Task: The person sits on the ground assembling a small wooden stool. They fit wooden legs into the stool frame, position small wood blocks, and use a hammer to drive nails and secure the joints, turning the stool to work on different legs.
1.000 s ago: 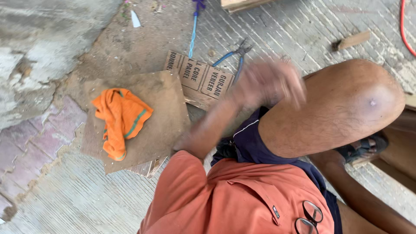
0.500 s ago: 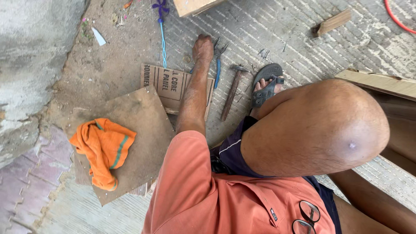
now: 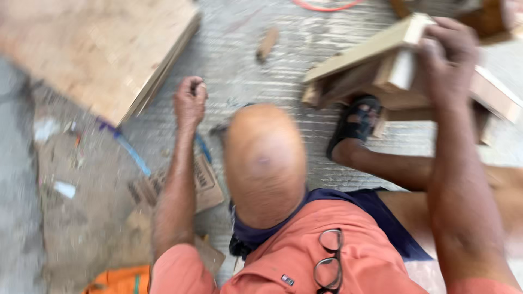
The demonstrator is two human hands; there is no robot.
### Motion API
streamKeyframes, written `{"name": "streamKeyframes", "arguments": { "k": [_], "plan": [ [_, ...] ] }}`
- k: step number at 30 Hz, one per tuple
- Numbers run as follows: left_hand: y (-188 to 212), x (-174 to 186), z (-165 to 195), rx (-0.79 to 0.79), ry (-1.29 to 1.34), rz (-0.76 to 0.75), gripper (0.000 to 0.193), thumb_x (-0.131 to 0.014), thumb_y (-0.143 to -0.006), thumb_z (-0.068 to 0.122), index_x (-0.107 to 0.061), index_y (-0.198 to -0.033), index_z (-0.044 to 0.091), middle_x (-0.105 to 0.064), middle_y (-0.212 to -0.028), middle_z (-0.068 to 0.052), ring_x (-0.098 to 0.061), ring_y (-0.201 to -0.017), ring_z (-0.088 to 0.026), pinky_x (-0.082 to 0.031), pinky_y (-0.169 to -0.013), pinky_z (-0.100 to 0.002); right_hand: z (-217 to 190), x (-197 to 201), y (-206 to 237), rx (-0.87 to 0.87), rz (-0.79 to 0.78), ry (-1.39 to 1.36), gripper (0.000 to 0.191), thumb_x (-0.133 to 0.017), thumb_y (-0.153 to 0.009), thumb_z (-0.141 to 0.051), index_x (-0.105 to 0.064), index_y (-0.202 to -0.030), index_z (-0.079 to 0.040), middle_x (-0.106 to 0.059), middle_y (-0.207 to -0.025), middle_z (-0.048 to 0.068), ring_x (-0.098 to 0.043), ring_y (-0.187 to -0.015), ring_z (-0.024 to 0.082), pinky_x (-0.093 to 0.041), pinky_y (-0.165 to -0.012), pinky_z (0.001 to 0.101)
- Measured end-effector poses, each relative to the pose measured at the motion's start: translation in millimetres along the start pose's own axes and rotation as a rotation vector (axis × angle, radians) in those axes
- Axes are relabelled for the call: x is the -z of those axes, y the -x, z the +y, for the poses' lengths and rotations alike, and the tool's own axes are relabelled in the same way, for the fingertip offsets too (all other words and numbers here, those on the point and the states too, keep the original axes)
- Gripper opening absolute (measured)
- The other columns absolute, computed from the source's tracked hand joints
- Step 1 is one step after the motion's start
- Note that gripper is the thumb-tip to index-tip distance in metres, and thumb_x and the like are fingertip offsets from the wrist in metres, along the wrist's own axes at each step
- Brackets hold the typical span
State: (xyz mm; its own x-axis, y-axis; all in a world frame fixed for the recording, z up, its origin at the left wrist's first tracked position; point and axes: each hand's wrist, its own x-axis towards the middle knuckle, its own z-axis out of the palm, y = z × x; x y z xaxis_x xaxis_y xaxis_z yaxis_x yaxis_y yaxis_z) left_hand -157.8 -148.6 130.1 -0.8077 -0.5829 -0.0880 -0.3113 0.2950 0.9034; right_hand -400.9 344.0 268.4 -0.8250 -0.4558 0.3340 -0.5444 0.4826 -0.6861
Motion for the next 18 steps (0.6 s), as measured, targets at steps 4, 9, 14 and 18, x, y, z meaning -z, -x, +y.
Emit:
{"name": "streamKeyframes", "arguments": {
  "k": [4, 9, 14, 18],
  "plan": [
    [-47.5, -10.4, 159.7, -0.559, -0.047, -0.217, 0.009, -0.069, -0.102, 0.003, -0.072, -0.11, 0.004, -0.066, -0.1, -0.008, -0.068, -0.087, -0.02, -0.057, -0.077, -0.034, -15.8, -16.1, -8.9, -0.305, 0.09, 0.08, 0.016, -0.072, -0.107, -0.004, -0.079, -0.118, -0.014, -0.071, -0.135, 0.004, -0.06, -0.126, 0.021, -0.051, -0.112, 0.0386],
    [-69.9, -110.1, 302.2, -1.129, -0.339, -0.469, 0.003, -0.075, -0.103, 0.013, -0.077, -0.103, 0.013, -0.069, -0.095, -0.006, -0.068, -0.085, -0.02, -0.058, -0.076, -0.036, -47.0, -8.1, -21.0, -0.303, 0.037, -0.089, 0.019, -0.073, -0.1, -0.003, -0.079, -0.115, -0.013, -0.069, -0.135, 0.001, -0.057, -0.124, 0.019, -0.05, -0.11, 0.0377],
    [-63.0, -232.0, 343.2, -1.407, -0.587, -0.398, 0.007, -0.075, -0.091, 0.006, -0.074, -0.096, 0.01, -0.071, -0.078, -0.007, -0.073, -0.072, -0.016, -0.059, -0.052, -0.028, -51.9, -1.2, -27.2, -0.417, 0.021, -0.414, 0.015, -0.073, -0.1, -0.008, -0.078, -0.113, -0.014, -0.067, -0.134, -0.002, -0.063, -0.122, 0.012, -0.054, -0.111, 0.0327],
    [-56.2, -278.0, 351.5, -1.47, -0.71, -0.368, 0.013, -0.083, -0.078, 0.015, -0.076, -0.088, 0.011, -0.072, -0.07, -0.005, -0.072, -0.062, -0.016, -0.058, -0.047, -0.032, -50.4, -3.3, -25.9, -0.345, 0.025, -0.261, 0.021, -0.08, -0.098, -0.008, -0.077, -0.118, -0.01, -0.069, -0.123, 0.002, -0.063, -0.116, 0.014, -0.054, -0.106, 0.033]
  ]
}}
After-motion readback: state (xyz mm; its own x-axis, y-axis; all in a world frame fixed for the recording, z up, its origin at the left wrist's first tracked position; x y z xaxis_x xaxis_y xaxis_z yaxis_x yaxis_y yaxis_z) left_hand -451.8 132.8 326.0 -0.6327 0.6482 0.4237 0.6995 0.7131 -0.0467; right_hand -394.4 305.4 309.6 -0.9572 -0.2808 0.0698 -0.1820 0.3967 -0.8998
